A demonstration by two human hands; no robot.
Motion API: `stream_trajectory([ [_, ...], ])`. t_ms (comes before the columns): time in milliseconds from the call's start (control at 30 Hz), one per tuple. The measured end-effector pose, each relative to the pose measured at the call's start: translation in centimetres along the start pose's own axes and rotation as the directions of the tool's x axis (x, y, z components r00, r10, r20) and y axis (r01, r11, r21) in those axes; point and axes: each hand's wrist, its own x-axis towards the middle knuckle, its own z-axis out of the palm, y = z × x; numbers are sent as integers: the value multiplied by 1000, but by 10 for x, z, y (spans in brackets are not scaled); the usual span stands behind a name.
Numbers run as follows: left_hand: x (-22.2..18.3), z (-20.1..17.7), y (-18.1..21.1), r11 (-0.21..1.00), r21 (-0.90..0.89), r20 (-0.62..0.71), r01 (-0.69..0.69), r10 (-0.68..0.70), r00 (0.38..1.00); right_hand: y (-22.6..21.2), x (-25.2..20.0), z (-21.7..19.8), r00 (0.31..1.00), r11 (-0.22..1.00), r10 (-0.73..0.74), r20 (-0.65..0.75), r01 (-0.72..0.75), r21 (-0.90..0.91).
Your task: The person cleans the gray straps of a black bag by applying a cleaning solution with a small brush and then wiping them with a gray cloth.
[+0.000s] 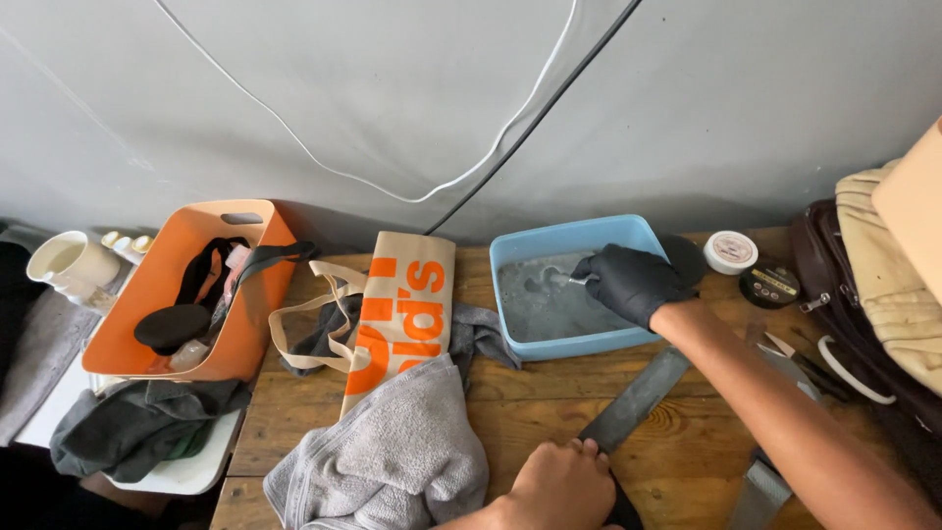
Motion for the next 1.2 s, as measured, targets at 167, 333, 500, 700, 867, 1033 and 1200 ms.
stream_trajectory([
  [167,-15,-22,5,1000,-23,-48,1,-2,999,60,-25,15,913,973,-229,-339,226,-49],
  [333,-23,-26,7,999,-35,-27,1,-2,1000,68,-127,9,941,994,-110,-321,102,-40],
  [500,-19,-15,6,999,34,-117,10,-6,993,105,-162,34,796,914,-390,-463,395,-90],
  [700,-17,-27,5,1000,29,49,-11,10,999,159,-139,86,921,990,-79,-381,116,75],
  [867,-17,-23,7,999,54,-64,6,-3,998,155,-139,113,901,985,-168,-401,170,-30],
  [1033,-16,-19,9,996,80,-84,27,-20,996,128,-156,146,871,894,-392,-295,437,101],
  [1200,-17,-13,9,997,73,-84,31,-25,996,156,-136,126,934,997,-67,-350,78,18],
])
